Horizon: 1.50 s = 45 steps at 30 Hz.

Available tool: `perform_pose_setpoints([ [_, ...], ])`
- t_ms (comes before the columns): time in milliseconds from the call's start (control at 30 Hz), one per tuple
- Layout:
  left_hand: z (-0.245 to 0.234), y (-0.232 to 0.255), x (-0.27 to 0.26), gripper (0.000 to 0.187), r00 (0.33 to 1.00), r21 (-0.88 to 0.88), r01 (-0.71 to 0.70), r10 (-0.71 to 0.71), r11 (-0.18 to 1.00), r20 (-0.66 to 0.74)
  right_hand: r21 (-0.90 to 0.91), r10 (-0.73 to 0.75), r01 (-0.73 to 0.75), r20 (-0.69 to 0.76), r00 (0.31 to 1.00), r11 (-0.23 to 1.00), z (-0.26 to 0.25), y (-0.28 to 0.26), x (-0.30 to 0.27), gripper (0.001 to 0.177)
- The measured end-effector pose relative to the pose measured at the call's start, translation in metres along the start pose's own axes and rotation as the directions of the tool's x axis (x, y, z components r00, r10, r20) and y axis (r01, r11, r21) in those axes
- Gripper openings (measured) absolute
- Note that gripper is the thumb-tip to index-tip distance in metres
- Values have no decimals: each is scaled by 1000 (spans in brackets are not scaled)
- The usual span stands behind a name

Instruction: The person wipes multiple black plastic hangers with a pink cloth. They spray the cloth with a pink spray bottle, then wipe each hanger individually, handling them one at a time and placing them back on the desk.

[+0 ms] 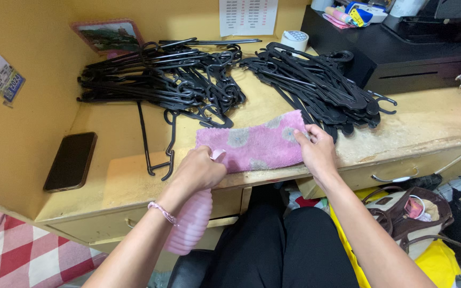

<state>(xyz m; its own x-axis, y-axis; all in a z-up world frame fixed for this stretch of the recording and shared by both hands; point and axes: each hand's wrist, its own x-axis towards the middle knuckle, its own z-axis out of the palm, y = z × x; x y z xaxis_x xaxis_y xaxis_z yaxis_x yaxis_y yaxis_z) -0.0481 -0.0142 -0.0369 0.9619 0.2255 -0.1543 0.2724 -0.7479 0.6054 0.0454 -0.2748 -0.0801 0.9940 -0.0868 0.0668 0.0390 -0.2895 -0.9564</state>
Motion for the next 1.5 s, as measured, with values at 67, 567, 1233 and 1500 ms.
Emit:
perform_pose_setpoints([
  [67,3,5,-1,49,999,15,18,-18,1000,35,-9,-17,17,-12,1000,1000,0,0,-2,43],
  [567,15,23,24,28,860,-215,-404,289,889,-420,-402,-255,184,-129,958,897,-3,11,8,46],
  [1233,-82,-97,153,22,329,102,-518,308,849,-893,-401,-493,605,354,795,688,45,-4,-32,26],
  [1500,-76,-80,107,71,613,-206,-464,145,861,-777,-397,-490,599,347,800,696,45,-2,-34,27],
])
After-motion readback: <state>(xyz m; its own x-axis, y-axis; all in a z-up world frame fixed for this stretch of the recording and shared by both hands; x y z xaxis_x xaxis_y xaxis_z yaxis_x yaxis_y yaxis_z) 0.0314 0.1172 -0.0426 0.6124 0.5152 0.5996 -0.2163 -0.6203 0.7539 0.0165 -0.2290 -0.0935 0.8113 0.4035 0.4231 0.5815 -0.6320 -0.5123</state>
